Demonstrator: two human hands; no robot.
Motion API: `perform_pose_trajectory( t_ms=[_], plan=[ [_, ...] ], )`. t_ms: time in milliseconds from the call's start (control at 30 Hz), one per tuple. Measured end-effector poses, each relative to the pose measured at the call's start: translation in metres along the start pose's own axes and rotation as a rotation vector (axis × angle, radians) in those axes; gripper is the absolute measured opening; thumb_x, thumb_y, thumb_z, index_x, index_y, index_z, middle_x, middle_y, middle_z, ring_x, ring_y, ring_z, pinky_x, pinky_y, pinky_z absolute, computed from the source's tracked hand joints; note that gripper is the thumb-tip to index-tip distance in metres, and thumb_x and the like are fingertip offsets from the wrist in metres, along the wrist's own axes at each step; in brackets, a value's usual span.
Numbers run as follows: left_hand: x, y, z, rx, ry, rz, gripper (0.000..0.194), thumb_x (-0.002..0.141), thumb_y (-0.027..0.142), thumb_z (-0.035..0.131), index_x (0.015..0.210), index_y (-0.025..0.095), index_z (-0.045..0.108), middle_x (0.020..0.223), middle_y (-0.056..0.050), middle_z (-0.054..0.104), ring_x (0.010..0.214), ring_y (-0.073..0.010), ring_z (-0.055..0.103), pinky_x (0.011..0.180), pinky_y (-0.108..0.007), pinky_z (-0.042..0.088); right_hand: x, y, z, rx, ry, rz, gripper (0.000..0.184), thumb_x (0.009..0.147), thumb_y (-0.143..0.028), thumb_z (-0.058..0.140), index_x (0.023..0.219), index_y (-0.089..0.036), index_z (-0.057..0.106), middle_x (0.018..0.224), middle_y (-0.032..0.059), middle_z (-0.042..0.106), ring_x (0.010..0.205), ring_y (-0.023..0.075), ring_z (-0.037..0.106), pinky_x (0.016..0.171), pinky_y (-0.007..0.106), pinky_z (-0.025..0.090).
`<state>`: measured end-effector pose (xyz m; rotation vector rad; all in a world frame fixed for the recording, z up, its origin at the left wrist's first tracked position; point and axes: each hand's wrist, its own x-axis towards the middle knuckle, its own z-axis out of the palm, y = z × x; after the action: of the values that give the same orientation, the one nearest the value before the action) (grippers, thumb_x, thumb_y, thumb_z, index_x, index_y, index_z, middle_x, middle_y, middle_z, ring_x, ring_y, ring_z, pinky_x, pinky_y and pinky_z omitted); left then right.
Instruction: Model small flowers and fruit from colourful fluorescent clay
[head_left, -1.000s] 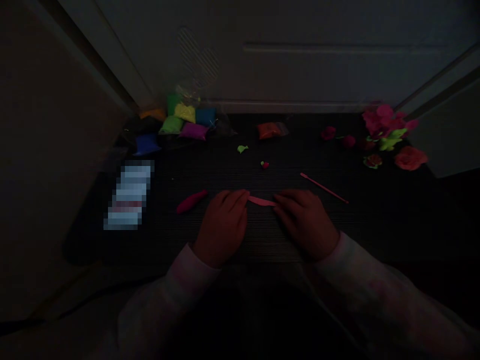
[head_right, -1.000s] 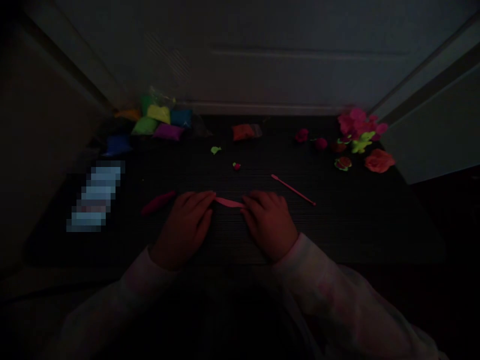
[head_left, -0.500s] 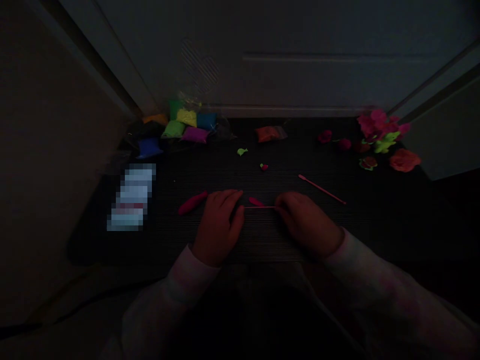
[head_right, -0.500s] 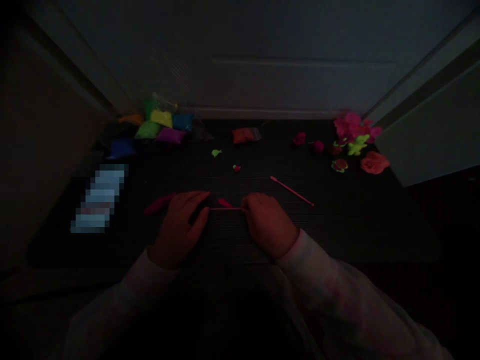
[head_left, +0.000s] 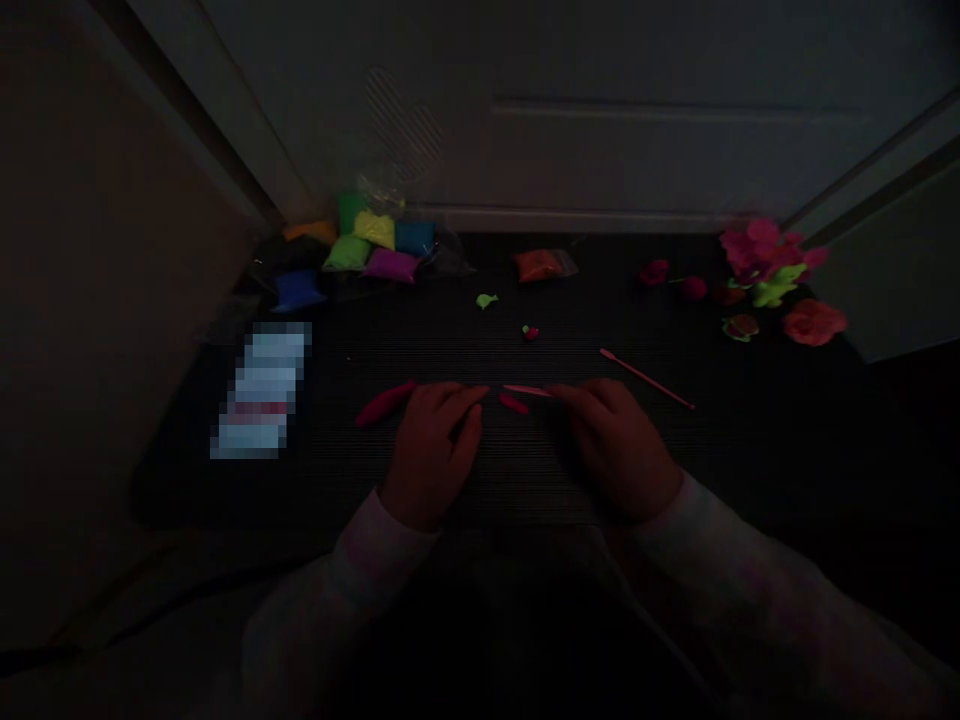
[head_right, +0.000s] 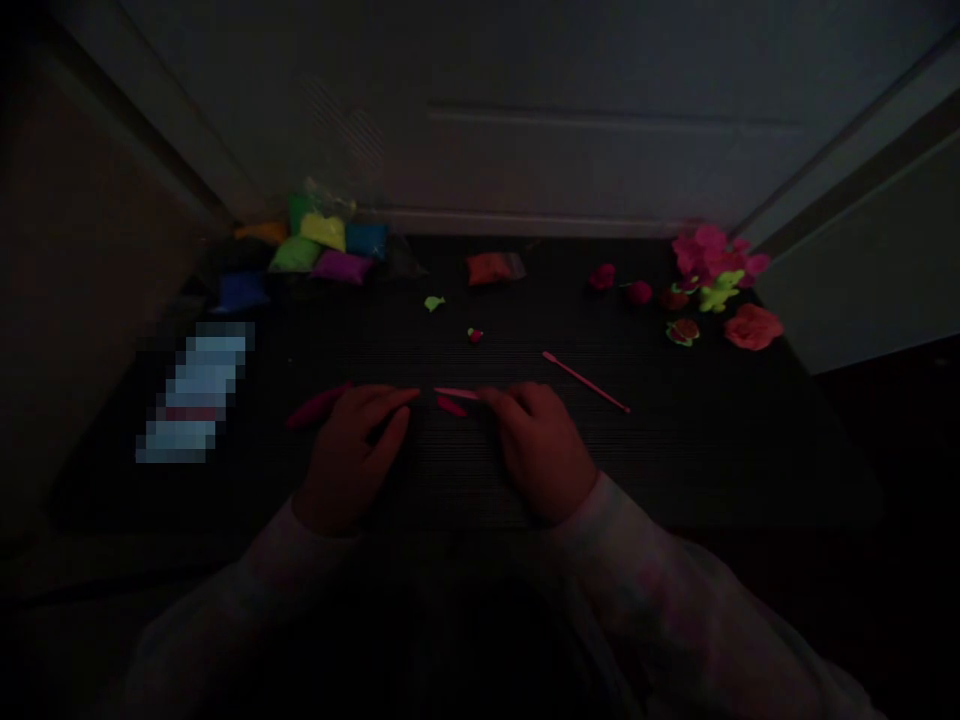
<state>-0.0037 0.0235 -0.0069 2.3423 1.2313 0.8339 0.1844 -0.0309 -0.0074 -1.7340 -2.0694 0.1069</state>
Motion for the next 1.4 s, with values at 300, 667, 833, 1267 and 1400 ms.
perform_pose_trajectory(
  t_ms=[300,667,833,1267,1400],
  plan=[
    [-0.002,0.001,0.003,0.228,-0.174,0.114,0.037,0.079,0.012,0.039,0.114,0.019,0.049,0.11,-0.008,0.051,0.099,-0.0215,0.041,0.087,-0.041,0.036,0.004,-0.005,0.016,-0.11,-0.073,-0.059,0.04,0.08,-0.011,0.037,0.117,-0.02,0.048,0.091,0.0088,0.052,0.08,0.0175,0.044,0.07,0.031,0.04],
    [0.0,0.006,0.003,0.26,-0.252,0.084,0.037,0.076,0.011,0.04,0.111,0.02,0.051,0.113,-0.007,0.052,0.101,-0.0238,0.041,0.084,-0.043,0.037,0.01,-0.01,0.006,-0.238,-0.21,-0.076,0.038,0.08,-0.014,0.04,0.116,-0.022,0.049,0.091,0.0084,0.052,0.076,0.0181,0.045,0.067,0.032,0.037],
    [0.0,0.002,0.004,0.172,-0.148,0.076,0.036,0.08,0.013,0.037,0.113,0.019,0.048,0.11,-0.007,0.051,0.1,-0.0207,0.042,0.088,-0.042,0.035,0.01,-0.002,0.012,-0.066,-0.136,-0.03,0.042,0.078,-0.008,0.037,0.116,-0.021,0.048,0.091,0.0081,0.051,0.077,0.0167,0.047,0.07,0.032,0.041],
    [-0.002,-0.001,0.002,0.157,-0.11,0.073,0.033,0.08,0.012,0.039,0.11,0.018,0.052,0.105,-0.007,0.051,0.098,-0.0197,0.042,0.089,-0.04,0.033,0.001,-0.001,0.013,-0.073,-0.145,-0.144,0.043,0.079,-0.008,0.035,0.118,-0.021,0.046,0.09,0.0082,0.05,0.077,0.0168,0.044,0.069,0.032,0.04],
    [-0.002,0.0,0.003,0.184,-0.143,0.074,0.034,0.079,0.012,0.039,0.109,0.017,0.053,0.106,-0.007,0.05,0.098,-0.0205,0.041,0.088,-0.04,0.034,0.003,-0.004,0.011,-0.108,-0.185,-0.138,0.043,0.079,-0.009,0.035,0.119,-0.022,0.045,0.088,0.0077,0.05,0.077,0.017,0.044,0.068,0.032,0.039]
  ],
)
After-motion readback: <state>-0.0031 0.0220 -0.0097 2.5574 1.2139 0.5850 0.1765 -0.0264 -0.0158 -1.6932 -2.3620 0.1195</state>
